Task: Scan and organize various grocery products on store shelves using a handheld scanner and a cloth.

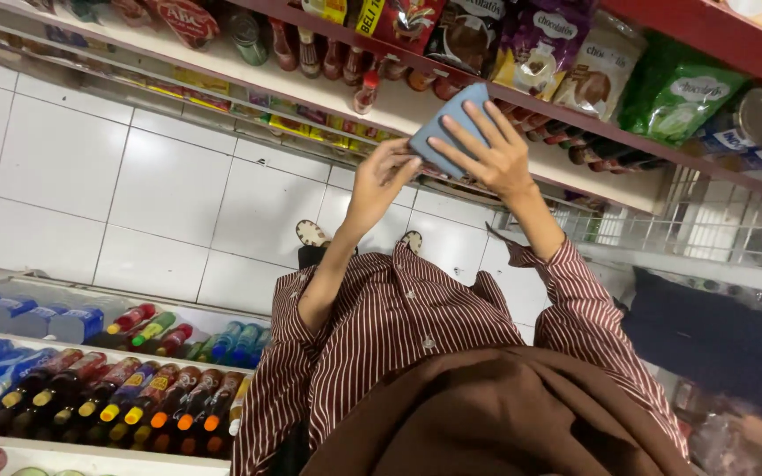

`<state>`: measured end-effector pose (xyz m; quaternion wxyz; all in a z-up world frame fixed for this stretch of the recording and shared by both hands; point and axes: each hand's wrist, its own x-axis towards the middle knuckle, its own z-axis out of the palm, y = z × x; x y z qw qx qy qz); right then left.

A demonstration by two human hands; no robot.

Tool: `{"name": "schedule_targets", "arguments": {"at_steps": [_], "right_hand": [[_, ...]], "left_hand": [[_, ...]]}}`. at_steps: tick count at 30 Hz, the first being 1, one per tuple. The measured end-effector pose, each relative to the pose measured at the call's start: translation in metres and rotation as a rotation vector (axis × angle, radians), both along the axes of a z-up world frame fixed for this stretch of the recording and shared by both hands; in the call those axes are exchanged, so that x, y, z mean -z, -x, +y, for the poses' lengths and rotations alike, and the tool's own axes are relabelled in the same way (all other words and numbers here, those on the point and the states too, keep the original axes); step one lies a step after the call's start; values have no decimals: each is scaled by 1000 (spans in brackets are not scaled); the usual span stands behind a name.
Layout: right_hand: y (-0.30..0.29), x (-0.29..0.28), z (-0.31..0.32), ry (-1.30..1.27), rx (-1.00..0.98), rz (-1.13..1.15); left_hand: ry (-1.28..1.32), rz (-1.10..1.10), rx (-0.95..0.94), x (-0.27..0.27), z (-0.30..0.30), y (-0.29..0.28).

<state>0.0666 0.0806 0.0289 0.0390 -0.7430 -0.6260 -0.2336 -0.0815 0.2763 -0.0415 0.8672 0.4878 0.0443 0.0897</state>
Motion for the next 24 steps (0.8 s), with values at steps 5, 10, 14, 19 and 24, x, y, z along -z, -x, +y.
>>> {"name": "schedule_targets", "arguments": {"at_steps": [5, 10, 14, 19, 24], "right_hand": [[-29, 9, 21, 141, 160, -109], [-29, 25, 92, 300, 150, -387], [-25, 38, 154, 280, 88, -364], [-22, 56, 231, 159, 30, -317], [-9, 62, 292, 130, 44, -264]], "left_hand": [[-203, -2, 8, 10, 24, 3], [-151, 51, -75, 21, 75, 21], [-178, 77, -183, 34, 131, 41], [-234, 184, -335, 53, 203, 72], [-280, 228, -432, 65, 245, 95]]}}
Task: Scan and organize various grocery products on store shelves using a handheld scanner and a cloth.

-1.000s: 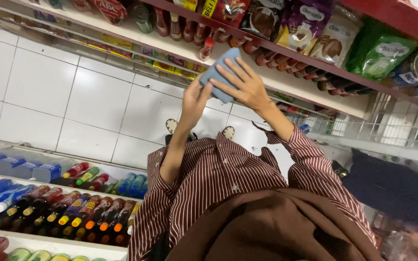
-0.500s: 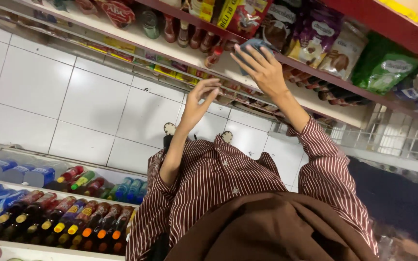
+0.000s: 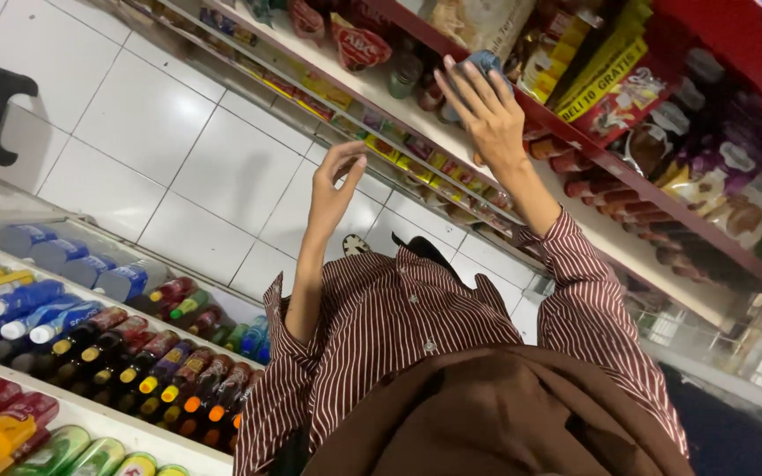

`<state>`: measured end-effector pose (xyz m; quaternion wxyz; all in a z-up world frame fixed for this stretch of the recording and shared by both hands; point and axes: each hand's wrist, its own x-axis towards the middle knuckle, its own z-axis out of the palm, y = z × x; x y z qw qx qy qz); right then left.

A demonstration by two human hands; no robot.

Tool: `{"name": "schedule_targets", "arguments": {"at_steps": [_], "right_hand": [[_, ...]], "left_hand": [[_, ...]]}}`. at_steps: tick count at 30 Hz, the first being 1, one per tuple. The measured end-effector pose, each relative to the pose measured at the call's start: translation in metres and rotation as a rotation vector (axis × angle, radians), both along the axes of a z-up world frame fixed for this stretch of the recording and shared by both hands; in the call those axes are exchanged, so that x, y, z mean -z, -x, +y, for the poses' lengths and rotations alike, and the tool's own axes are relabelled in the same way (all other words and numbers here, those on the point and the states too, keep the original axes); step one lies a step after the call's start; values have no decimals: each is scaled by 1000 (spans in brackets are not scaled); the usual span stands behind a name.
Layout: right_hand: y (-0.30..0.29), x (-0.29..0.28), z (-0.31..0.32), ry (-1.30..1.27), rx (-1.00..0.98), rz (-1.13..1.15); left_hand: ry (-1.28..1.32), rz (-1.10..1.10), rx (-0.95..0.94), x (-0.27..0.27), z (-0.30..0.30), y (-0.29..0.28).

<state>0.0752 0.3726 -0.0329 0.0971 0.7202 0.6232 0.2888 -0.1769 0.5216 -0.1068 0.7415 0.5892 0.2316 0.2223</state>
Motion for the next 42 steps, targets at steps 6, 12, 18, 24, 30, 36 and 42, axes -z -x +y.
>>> {"name": "schedule_targets", "arguments": {"at_steps": [6, 12, 18, 24, 30, 36, 42], "right_hand": [[12, -12, 82, -29, -58, 72], [14, -2, 152, -65, -138, 114], [20, 21, 227, -93, -173, 81], [28, 39, 299, -121, -173, 99], [45, 51, 387, -124, -186, 209], [72, 32, 464, -226, -192, 381], [85, 21, 416, -274, -286, 470]], "left_hand": [[-17, -14, -62, 11, 17, 6], [53, -5, -87, 33, 36, 15], [79, -13, -160, 52, 87, 26], [67, 46, -182, 52, 159, 33], [-38, 123, -150, 19, 238, 32], [-195, 164, -80, 12, 305, 12], [190, -248, -131, 1, 339, 1]]}}
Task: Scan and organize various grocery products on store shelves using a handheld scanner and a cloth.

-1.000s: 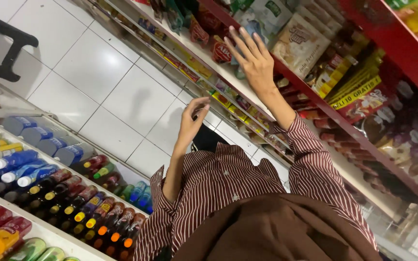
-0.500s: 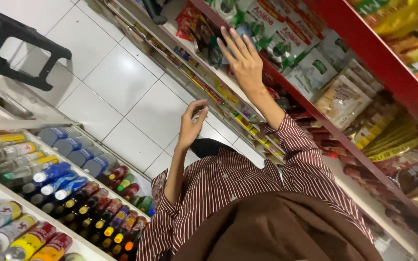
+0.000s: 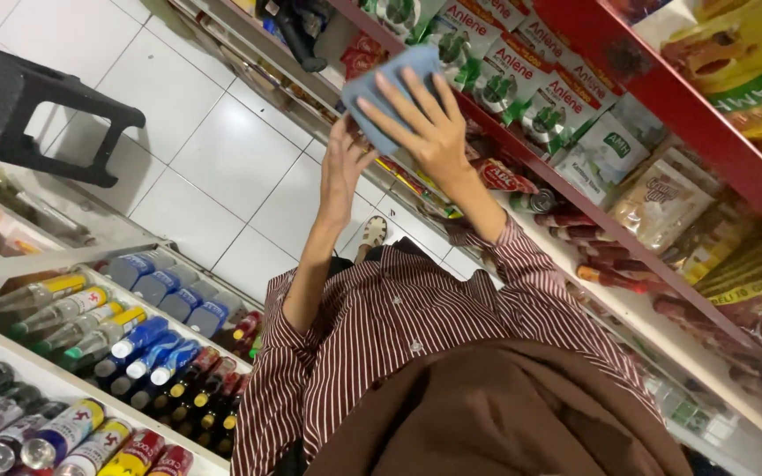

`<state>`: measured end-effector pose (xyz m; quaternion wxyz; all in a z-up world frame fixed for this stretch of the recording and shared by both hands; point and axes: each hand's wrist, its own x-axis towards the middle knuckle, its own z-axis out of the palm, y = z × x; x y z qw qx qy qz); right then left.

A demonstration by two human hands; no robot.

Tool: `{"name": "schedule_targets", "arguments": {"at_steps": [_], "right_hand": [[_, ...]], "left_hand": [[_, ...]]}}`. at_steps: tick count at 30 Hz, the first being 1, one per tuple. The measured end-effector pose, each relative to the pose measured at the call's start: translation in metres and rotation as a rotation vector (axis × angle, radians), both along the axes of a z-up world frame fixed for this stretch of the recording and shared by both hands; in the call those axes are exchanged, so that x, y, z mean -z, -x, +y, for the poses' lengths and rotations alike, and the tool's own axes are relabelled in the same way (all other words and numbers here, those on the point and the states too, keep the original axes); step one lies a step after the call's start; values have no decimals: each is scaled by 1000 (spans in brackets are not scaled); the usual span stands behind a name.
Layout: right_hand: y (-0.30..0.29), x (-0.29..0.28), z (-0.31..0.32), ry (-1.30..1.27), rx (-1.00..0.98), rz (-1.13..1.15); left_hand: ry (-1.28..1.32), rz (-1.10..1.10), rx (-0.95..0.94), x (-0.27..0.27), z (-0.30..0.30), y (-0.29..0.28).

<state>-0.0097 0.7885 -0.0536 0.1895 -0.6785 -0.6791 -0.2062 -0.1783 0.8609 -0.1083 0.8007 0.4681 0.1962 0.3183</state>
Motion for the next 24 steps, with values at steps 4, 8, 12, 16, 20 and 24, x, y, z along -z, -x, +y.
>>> {"name": "schedule_targets", "arguments": {"at_steps": [4, 8, 12, 16, 20, 24], "right_hand": [[-17, -3, -61, 80, -2, -71], [-24, -3, -93, 271, 124, -124], [-21, 8, -97, 247, 345, -110], [-12, 21, -72, 267, 471, -190], [-6, 31, -27, 223, 494, -222], [0, 39, 21, 209, 499, -218]], "left_hand": [[10, 43, 149, -5, 2, -23], [40, 38, 271, 42, -22, -71], [41, -66, 347, 50, -19, -101], [-154, 2, 296, 60, 9, -109], [-305, 19, 219, 66, 55, -110], [-246, 51, 229, 63, 103, -100]]}}
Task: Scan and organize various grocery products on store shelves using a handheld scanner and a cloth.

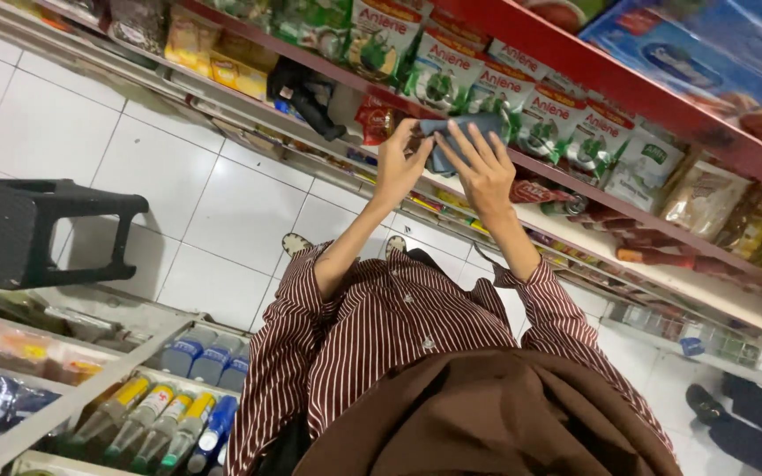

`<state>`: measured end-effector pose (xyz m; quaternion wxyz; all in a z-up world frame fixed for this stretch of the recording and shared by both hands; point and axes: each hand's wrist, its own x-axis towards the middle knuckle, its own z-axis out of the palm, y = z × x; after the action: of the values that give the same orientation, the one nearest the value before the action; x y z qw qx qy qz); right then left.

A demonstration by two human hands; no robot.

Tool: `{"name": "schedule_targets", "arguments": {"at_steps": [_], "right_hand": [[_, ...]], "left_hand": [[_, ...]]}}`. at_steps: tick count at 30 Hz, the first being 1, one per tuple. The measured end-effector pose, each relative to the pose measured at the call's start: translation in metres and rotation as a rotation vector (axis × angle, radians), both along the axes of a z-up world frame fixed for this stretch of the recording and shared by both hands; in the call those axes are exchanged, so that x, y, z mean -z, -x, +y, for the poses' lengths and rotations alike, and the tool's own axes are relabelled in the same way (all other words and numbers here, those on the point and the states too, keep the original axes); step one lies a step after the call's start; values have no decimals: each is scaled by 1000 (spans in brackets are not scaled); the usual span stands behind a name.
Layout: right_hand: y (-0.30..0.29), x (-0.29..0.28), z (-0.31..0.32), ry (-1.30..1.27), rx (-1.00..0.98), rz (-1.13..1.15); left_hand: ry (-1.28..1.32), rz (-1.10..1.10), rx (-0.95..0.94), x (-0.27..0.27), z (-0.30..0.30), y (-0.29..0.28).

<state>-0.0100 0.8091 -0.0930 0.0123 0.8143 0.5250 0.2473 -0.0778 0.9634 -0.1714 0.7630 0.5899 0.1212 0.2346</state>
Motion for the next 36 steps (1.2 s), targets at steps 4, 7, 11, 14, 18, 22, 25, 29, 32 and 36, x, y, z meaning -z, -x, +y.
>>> {"name": "schedule_targets", "arguments": {"at_steps": [4, 7, 11, 14, 18, 22, 25, 29, 32, 36], "right_hand": [[12, -1, 63, 27, -16, 25], [20, 0, 118, -22, -82, 82], [27, 18, 168, -44, -65, 31], [33, 28, 188, -55, -21, 11], [41, 30, 221, -68, -24, 48], [45, 29, 255, -76, -55, 79], [50, 29, 279, -52, -21, 68], [56, 30, 315, -61, -72, 143], [57, 43, 338, -85, -64, 79], [63, 49, 378, -114, -40, 89]], "left_hand": [[120, 30, -58, 15, 48, 9], [145, -13, -133, 42, 89, 7], [106, -23, -164, 48, 141, 12], [44, 1, -179, 41, 164, 19], [-6, 43, -206, 40, 198, 25], [-20, 31, -243, 50, 227, 25], [18, 30, -254, 66, 245, 22], [108, 64, -254, 60, 277, 28], [108, 73, -262, 71, 300, 30], [-29, 50, -306, 73, 339, 40]]}}
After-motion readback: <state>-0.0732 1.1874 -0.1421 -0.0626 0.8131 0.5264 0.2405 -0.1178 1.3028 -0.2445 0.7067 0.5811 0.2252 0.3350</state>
